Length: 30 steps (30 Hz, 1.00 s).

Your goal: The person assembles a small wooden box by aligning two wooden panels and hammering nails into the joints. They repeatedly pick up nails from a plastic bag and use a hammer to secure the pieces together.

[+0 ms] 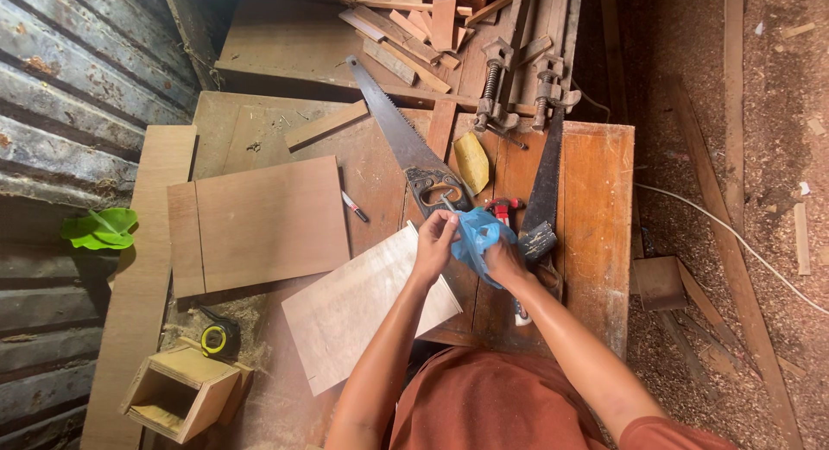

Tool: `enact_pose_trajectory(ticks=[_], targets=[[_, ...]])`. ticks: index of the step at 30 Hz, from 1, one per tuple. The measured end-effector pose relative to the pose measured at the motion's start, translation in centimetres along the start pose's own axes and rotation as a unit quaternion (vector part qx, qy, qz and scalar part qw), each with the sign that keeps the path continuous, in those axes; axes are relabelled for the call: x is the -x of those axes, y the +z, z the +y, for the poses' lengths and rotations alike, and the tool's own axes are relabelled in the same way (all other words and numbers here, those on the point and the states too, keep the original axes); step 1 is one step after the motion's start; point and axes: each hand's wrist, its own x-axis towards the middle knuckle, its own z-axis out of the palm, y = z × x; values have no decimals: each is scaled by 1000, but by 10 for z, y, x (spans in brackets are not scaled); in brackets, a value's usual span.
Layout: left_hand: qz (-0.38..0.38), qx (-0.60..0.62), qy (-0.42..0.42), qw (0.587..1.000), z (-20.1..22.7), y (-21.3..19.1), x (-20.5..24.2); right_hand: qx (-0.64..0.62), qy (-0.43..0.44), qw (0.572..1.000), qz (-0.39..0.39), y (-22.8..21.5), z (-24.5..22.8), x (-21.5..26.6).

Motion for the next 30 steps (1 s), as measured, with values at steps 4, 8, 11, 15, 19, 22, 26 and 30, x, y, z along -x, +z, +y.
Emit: enact_pose_trajectory(ticks=[4,8,11,15,19,22,26,30], targets=[[64,-57,117,989,5,-4,2,-32,59,998,-8,-1,4,12],[182,-196,156,951,8,-29,7,25,98,994,-49,11,22,24],[213,-372,176,886,3,-62,7,18,88,995,-47,17,30,28],[137,-614,95,772,5,-100,5,-45,52,998,0,15,28,34],[25,-627,-133,767,12,-109,-2,-84,230,963,-113,5,19,40],[11,-616,-99,781,9,-114,-9,-116,253,956,-92,-5,4,49],[13,-597,-88,798,-5,-123,-14,-181,214,960,-17,-1,-14,48],[50,-590,2,806,-12,-124,-16,-201,100,974,39,8,-32,37]])
